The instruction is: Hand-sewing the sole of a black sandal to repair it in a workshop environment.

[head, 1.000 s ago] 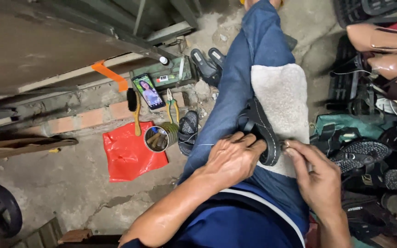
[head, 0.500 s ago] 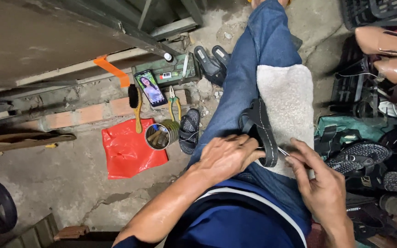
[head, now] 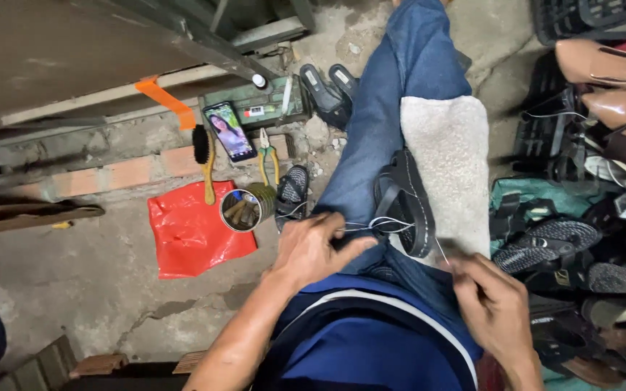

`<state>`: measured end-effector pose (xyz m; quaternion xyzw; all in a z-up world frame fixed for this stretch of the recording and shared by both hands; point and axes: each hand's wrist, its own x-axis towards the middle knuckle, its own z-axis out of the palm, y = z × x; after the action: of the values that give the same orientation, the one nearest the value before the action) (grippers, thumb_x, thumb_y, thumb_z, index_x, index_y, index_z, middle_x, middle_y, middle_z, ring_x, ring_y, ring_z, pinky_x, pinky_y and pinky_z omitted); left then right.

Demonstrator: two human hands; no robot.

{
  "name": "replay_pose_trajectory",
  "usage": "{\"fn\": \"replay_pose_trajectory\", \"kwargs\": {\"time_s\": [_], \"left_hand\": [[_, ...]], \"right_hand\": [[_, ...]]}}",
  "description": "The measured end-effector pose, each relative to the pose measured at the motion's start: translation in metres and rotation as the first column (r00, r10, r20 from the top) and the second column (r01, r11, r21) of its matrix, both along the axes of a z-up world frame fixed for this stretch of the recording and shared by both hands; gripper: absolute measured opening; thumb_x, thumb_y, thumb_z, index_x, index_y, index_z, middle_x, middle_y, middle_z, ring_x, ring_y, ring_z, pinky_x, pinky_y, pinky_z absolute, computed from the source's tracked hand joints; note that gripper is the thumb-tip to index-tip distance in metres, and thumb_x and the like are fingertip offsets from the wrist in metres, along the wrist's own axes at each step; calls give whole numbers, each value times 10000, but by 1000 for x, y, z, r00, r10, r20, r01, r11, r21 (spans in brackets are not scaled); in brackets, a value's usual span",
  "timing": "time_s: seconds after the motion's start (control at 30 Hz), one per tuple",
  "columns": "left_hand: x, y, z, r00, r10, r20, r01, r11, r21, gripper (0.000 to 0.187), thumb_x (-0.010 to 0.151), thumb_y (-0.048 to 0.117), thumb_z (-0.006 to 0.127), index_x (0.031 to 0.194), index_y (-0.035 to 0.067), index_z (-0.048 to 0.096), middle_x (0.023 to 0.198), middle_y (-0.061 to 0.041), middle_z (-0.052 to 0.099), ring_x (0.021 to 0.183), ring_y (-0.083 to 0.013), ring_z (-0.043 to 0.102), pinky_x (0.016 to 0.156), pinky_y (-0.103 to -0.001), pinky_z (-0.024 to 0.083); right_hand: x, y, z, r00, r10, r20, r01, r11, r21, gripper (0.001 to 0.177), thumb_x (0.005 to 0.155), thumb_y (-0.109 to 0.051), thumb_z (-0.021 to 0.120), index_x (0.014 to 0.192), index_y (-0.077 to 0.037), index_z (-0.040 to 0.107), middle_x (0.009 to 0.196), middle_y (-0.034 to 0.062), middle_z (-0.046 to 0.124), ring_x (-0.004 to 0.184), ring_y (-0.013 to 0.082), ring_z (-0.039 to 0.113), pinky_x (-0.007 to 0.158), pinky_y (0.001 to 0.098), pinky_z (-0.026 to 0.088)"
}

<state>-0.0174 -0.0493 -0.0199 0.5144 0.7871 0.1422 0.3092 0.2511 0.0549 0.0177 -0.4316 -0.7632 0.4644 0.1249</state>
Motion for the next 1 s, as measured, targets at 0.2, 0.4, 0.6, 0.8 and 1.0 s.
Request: {"fn": "replay_pose_trajectory", "kwargs": {"time_s": [0.2,0.4,0.6,0.8,1.0], "left_hand": [[6,2,6,878,59,474,-138,981,134,333,974,367,706,725,175,596,602,49,460,561,-88,398,534,-321,371],[1,-1,7,782,118,611,-256,956,143,277,1003,219,682,758,134,586,680,69,475,628,-51,416,579,-251,381],[32,30,21,862,110,495,-264,931,253,56,876,167,786,930,155,776,622,-96,690,604,-297,719,527,-384,545],[56,47,6,812,0,584,-142,970,197,36,851,157,757,880,159,736,594,-62,650,595,-305,699,546,-400,545],[42,53,49,806,-116,581,10,983,182,182,918,174,653,738,146,637,639,-103,690,644,-350,718,571,-404,540]], "right_hand": [[4,5,34,907,-50,-418,-63,966,-252,215,974,-82,524,909,-14,717,1434,278,550,1282,356,650,965,399,640],[-14,2,16,732,-347,-587,68,893,-444,228,956,-215,660,971,8,615,1219,229,673,662,206,636,594,284,527],[-55,7,6,990,-126,-66,134,982,130,721,763,-174,888,1332,114,552,1269,317,598,722,350,681,531,442,498],[-20,12,-20,991,-128,42,116,972,206,367,848,-310,815,1092,-54,718,733,96,679,642,322,680,560,420,516],[-11,11,-37,988,-144,-52,150,979,135,275,839,-332,809,786,-118,645,610,55,612,551,308,625,533,386,490]]}}
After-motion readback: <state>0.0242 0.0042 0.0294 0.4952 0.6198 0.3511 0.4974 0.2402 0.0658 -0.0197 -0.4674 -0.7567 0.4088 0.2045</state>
